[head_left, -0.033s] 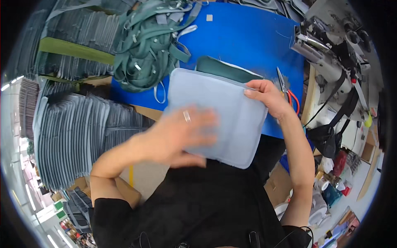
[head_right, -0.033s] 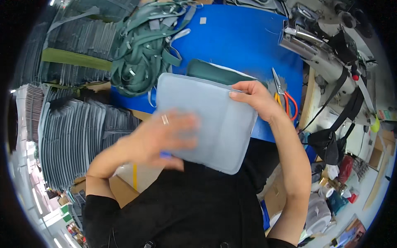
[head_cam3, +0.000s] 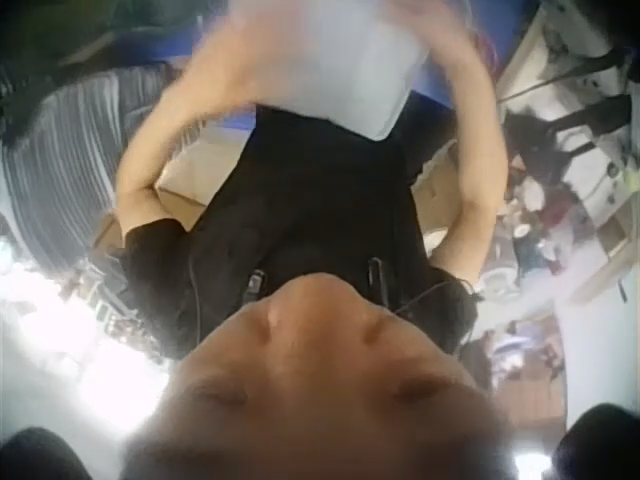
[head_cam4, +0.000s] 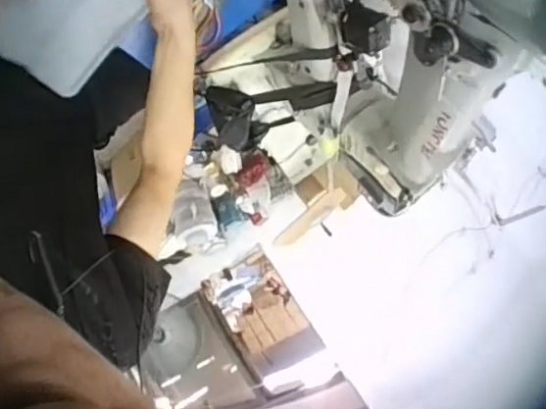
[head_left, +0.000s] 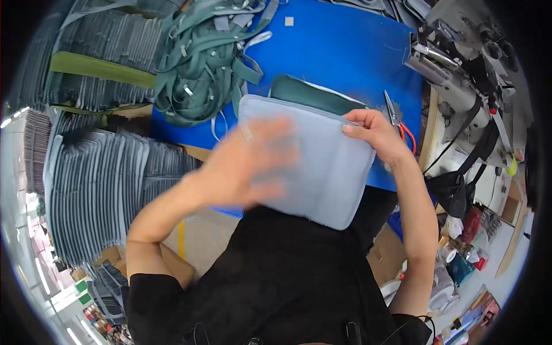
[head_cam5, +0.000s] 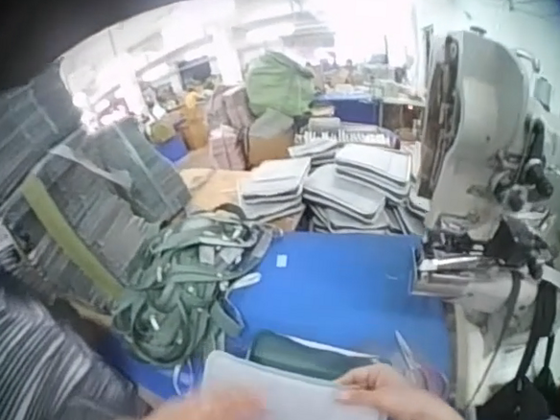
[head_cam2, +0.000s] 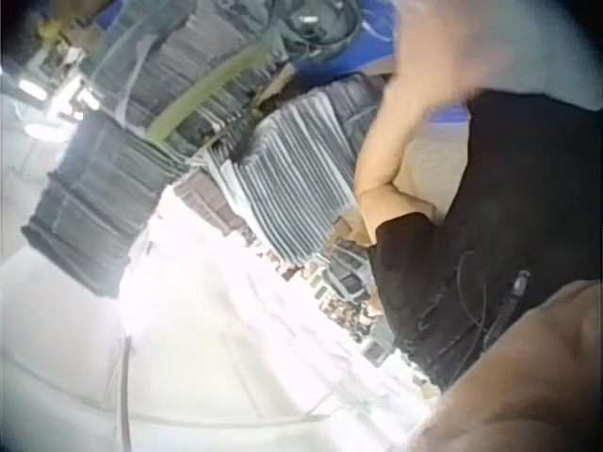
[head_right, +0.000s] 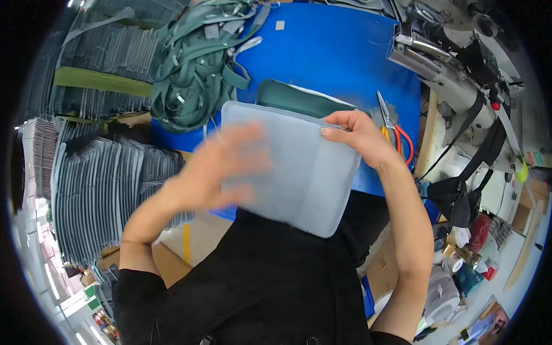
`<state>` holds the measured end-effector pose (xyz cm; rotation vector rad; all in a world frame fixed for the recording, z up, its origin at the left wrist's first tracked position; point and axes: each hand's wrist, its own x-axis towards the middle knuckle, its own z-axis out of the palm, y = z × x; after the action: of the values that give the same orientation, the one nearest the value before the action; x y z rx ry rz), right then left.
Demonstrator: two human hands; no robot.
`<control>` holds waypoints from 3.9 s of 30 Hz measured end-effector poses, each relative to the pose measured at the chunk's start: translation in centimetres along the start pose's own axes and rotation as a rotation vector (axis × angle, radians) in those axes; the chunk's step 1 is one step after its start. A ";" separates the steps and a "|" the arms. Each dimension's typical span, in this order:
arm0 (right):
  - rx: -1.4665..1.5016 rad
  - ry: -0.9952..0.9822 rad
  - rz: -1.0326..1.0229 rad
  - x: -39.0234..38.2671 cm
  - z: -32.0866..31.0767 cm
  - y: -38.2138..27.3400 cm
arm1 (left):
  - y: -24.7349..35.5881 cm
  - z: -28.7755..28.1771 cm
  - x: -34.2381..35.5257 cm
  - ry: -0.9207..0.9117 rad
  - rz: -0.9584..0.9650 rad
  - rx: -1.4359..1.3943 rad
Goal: Sewing fabric components and mesh pockets to assemble small bags using an industrial sewing machine.
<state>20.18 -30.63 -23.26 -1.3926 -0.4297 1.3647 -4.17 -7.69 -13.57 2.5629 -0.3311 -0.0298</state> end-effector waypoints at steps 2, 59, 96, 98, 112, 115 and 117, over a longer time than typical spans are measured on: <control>-0.065 0.007 -0.027 -1.5 -0.4 -0.5 | -5.1 1.8 2.1 0.330 -0.324 0.113; -1.000 0.596 -0.907 -10.6 0.5 -6.4 | -0.9 -7.1 8.7 0.375 0.650 0.337; 0.133 0.550 -0.444 -7.9 4.1 -4.0 | -4.4 -8.6 24.8 0.047 0.072 -0.415; 0.336 0.571 -0.457 -7.1 3.9 -4.1 | -4.7 -8.5 27.4 -0.012 0.082 -0.353; 0.447 0.707 -0.484 -4.9 1.4 -6.6 | -5.9 -8.3 33.7 0.061 0.190 -0.318; 0.433 0.718 -0.475 -5.0 1.2 -7.1 | -6.1 -8.7 34.3 0.012 0.151 -0.267; 0.487 0.705 -0.468 -4.9 1.0 -7.2 | -5.9 -8.9 34.7 -0.024 0.058 -0.105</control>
<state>20.91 -31.73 -14.57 -1.1661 0.0562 0.4913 31.58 -6.62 -7.49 2.4496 -0.4022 -0.0552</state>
